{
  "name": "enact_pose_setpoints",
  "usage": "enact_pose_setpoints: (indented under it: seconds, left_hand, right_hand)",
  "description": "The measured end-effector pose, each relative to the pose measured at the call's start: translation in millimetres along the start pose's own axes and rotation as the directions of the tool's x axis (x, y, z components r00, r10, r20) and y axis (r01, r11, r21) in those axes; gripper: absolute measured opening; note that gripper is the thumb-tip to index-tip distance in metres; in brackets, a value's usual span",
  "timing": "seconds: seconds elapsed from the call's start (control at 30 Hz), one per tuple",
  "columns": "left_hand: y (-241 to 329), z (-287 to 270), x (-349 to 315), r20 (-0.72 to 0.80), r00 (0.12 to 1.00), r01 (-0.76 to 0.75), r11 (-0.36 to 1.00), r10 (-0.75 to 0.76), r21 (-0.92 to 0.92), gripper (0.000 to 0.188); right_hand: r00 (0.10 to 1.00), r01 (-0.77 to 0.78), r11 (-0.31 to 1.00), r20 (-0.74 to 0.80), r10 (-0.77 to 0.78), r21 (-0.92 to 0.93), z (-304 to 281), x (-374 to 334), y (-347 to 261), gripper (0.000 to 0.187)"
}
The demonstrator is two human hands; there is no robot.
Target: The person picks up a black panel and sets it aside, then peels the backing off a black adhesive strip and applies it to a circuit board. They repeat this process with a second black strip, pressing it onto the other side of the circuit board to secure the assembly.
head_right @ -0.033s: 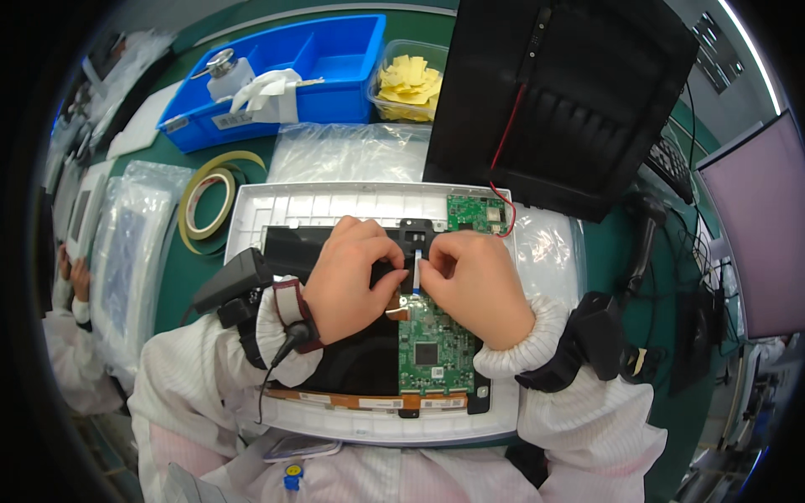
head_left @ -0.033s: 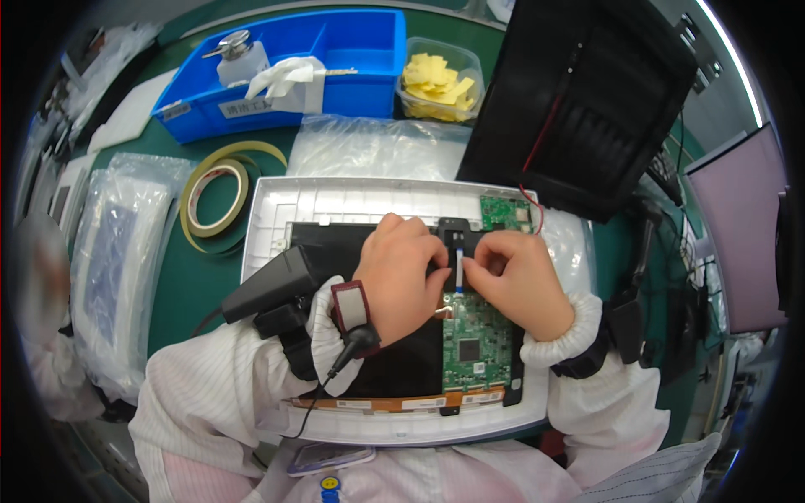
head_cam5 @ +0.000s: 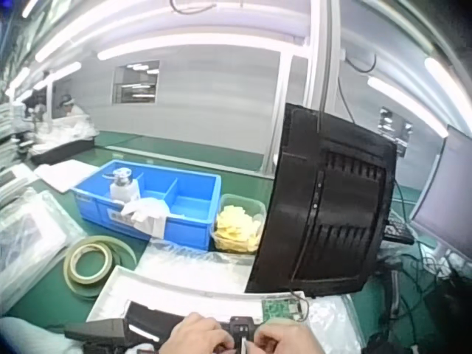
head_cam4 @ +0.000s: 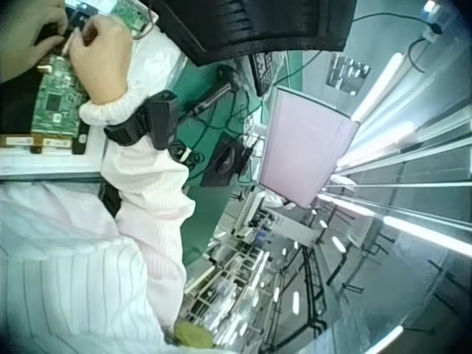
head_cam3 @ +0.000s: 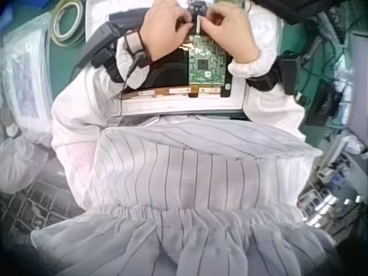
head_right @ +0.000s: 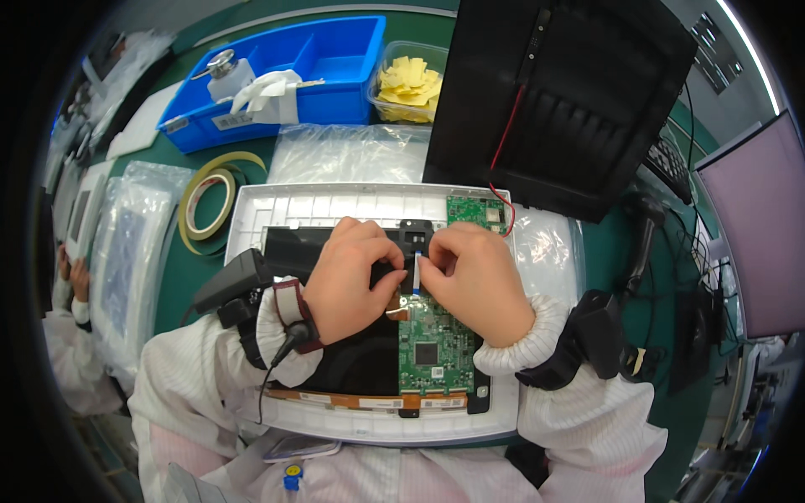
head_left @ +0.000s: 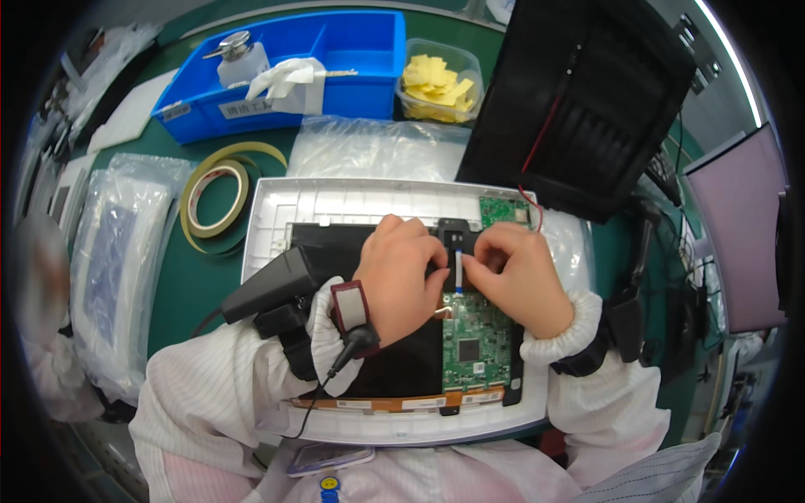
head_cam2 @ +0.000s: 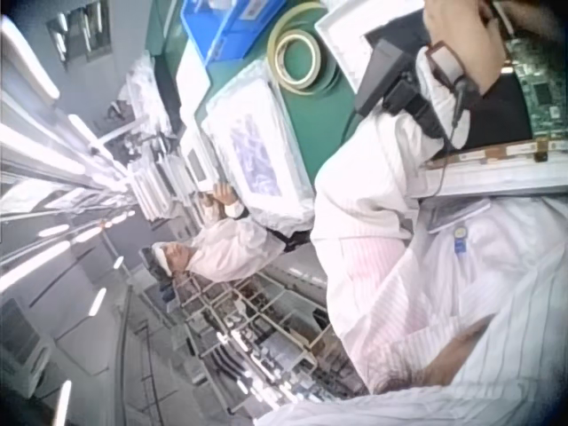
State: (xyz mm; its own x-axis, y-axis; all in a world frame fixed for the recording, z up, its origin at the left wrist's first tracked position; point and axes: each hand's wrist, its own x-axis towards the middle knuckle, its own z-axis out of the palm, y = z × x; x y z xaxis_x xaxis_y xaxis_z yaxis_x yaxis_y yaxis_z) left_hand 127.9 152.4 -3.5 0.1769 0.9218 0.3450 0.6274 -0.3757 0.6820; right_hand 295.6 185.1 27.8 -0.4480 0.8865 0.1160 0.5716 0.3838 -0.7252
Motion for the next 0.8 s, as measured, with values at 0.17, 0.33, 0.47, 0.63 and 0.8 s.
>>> enact_pose_setpoints:
  seconds: [0.17,0.33,0.47,0.63,0.8]
  left_hand:
    - [0.0,2.0,0.2,0.01,1.0,0.017,1.0,-0.016,-0.027,0.01]
    - [0.2,-3.4,-1.3,0.016,0.999,0.028,0.999,-0.027,-0.037,0.01]
    - [-2.7,-1.8,0.0,0.019,1.0,0.014,0.998,-0.013,-0.053,0.01]
    - [-4.9,-1.1,1.3,0.025,0.999,0.031,0.999,-0.03,-0.038,0.006]
    - [-2.9,-4.8,1.7,0.059,0.998,0.021,0.999,-0.018,-0.043,0.008]
  right_hand:
    - [0.973,0.215,0.976,0.079,-0.218,0.043,-5.7,13.0,-10.3,0.011]
    - [0.944,0.25,0.968,0.232,-0.235,-0.038,-6.7,21.8,-3.6,0.01]
    - [0.916,0.345,0.932,0.255,-0.309,-0.109,-8.2,24.4,-2.8,0.01]
    - [0.875,0.461,0.869,0.257,-0.411,-0.178,-5.7,26.1,2.2,0.008]
    - [0.84,0.533,0.809,0.268,-0.472,-0.247,-4.5,23.2,5.8,0.01]
